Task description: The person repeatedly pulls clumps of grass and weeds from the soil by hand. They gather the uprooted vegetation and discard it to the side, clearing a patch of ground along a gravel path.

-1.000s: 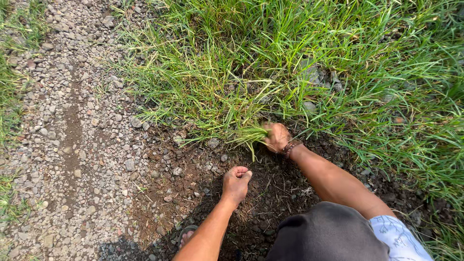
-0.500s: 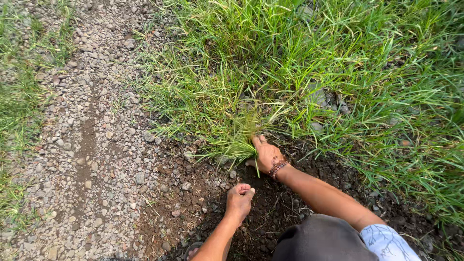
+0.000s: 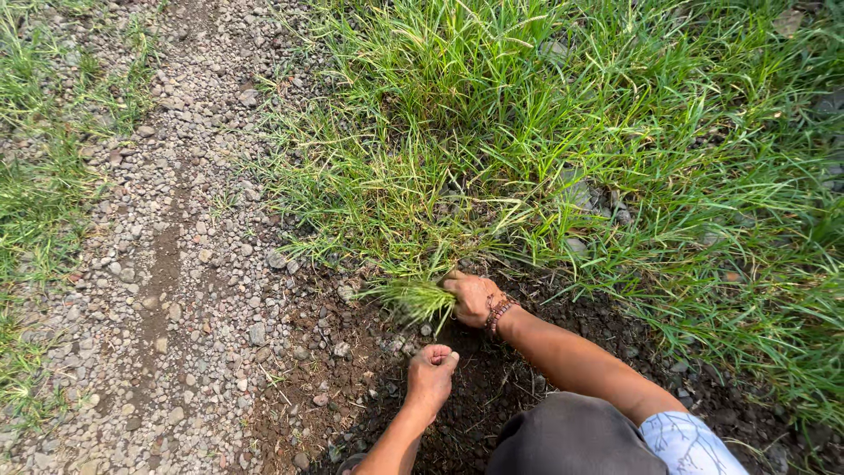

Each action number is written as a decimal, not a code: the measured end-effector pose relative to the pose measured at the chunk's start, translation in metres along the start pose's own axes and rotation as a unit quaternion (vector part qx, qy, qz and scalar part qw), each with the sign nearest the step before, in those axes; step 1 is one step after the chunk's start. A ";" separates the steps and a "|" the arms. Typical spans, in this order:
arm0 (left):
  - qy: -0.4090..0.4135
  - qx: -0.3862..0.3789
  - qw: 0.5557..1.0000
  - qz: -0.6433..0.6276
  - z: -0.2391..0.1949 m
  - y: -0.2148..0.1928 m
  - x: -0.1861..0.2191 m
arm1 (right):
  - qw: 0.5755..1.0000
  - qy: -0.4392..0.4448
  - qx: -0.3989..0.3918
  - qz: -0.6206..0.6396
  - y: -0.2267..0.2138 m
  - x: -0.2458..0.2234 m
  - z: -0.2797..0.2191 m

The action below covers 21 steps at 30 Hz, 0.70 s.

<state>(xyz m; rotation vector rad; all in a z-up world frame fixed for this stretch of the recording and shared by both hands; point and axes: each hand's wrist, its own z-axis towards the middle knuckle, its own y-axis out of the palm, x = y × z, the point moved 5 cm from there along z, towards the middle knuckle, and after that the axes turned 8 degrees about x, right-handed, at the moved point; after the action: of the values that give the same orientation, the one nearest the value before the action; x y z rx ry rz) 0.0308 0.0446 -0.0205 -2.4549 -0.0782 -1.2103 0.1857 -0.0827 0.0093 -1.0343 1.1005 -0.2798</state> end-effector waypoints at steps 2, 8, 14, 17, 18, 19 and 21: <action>0.001 -0.003 1.000 -0.005 -0.002 0.000 0.005 | 0.999 0.029 0.014 0.000 0.006 0.009 0.000; 0.006 0.001 0.998 0.061 -0.008 -0.004 0.013 | 0.996 0.068 0.004 0.049 0.026 -0.013 -0.049; 0.007 -0.004 1.000 0.023 0.005 0.019 -0.002 | 0.937 0.284 -0.007 0.203 -0.033 -0.005 -0.123; 0.041 -0.018 0.999 0.012 0.013 0.036 -0.005 | 0.923 0.211 0.178 0.267 -0.116 0.019 -0.144; 0.037 -0.026 0.999 0.024 0.014 0.041 -0.007 | 0.918 0.206 0.200 0.272 -0.138 0.025 -0.159; 0.032 -0.033 0.998 0.035 0.014 0.045 -0.008 | 0.913 0.201 0.222 0.276 -0.156 0.029 -0.175; 0.071 -0.029 0.997 0.031 0.016 0.047 -0.002 | 0.826 0.168 0.332 0.423 -0.176 0.034 -0.192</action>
<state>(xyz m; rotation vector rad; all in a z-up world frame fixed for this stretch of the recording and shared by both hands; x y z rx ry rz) 0.0520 0.0075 -0.0457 -2.3929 0.0739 -1.3736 0.0915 -0.3027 0.1172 0.1858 1.5208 -0.0961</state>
